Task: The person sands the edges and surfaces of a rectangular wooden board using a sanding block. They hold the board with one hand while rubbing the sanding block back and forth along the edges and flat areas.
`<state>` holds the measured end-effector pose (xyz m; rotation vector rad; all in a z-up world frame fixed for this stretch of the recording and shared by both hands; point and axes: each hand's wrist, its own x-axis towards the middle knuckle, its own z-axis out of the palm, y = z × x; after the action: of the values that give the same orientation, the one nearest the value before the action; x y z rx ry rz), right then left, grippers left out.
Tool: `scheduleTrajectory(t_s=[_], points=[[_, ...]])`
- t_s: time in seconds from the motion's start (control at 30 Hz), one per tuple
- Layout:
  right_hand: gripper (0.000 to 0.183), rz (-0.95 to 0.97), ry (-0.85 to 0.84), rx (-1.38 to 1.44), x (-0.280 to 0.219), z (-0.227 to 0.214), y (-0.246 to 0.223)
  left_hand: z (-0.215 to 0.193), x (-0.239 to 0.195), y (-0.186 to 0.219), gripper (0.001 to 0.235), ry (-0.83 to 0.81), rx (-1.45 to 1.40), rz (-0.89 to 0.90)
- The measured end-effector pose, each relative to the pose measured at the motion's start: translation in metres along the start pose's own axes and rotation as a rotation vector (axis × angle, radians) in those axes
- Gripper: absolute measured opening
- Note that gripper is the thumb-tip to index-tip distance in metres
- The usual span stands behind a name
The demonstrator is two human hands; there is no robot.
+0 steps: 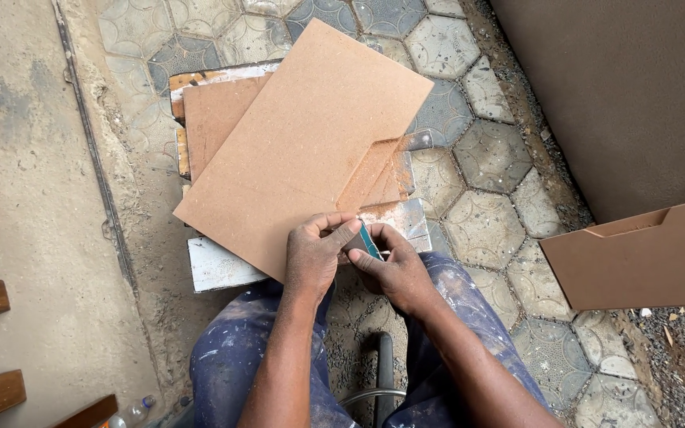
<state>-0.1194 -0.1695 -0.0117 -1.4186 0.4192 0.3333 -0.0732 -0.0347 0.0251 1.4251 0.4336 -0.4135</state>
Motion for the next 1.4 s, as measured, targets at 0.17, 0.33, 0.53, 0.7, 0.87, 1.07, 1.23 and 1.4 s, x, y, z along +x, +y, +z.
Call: scheduleTrajectory(t_s=[0.17, 0.33, 0.53, 0.7, 0.87, 1.07, 1.23, 1.4], points=[[0.038, 0.006, 0.006, 0.014, -0.002, 0.011, -0.003, -0.006, 0.014, -0.019, 0.028, 0.036, 0.054, 0.047], [0.034, 0.005, 0.031, -0.037, -0.002, 0.009, -0.016, -0.008, 0.014, -0.019, 0.026, 0.074, 0.064, 0.063], [0.022, -0.008, 0.147, -0.019, 0.0, 0.001, 0.013, -0.023, 0.012, 0.004, 0.02, 0.304, 0.436, 0.348], [0.023, -0.031, 0.185, -0.144, 0.009, -0.01, 0.017, -0.021, 0.007, 0.015, 0.062, 0.328, 0.865, 0.395], [0.027, -0.087, 0.211, -0.227, 0.011, 0.001, 0.003, -0.028, 0.018, -0.007, 0.084, 0.361, 1.023, 0.363], [0.028, -0.091, 0.199, -0.166, 0.016, 0.004, 0.017, -0.027, 0.014, 0.001, 0.106, 0.443, 1.069, 0.253], [0.029, -0.066, 0.197, -0.148, 0.014, 0.005, 0.015, -0.022, 0.023, 0.005, 0.122, 0.569, 1.115, 0.079], [0.028, -0.118, 0.223, -0.147, 0.021, 0.007, 0.019, -0.015, 0.031, 0.002, 0.126, 0.645, 1.145, 0.021]])
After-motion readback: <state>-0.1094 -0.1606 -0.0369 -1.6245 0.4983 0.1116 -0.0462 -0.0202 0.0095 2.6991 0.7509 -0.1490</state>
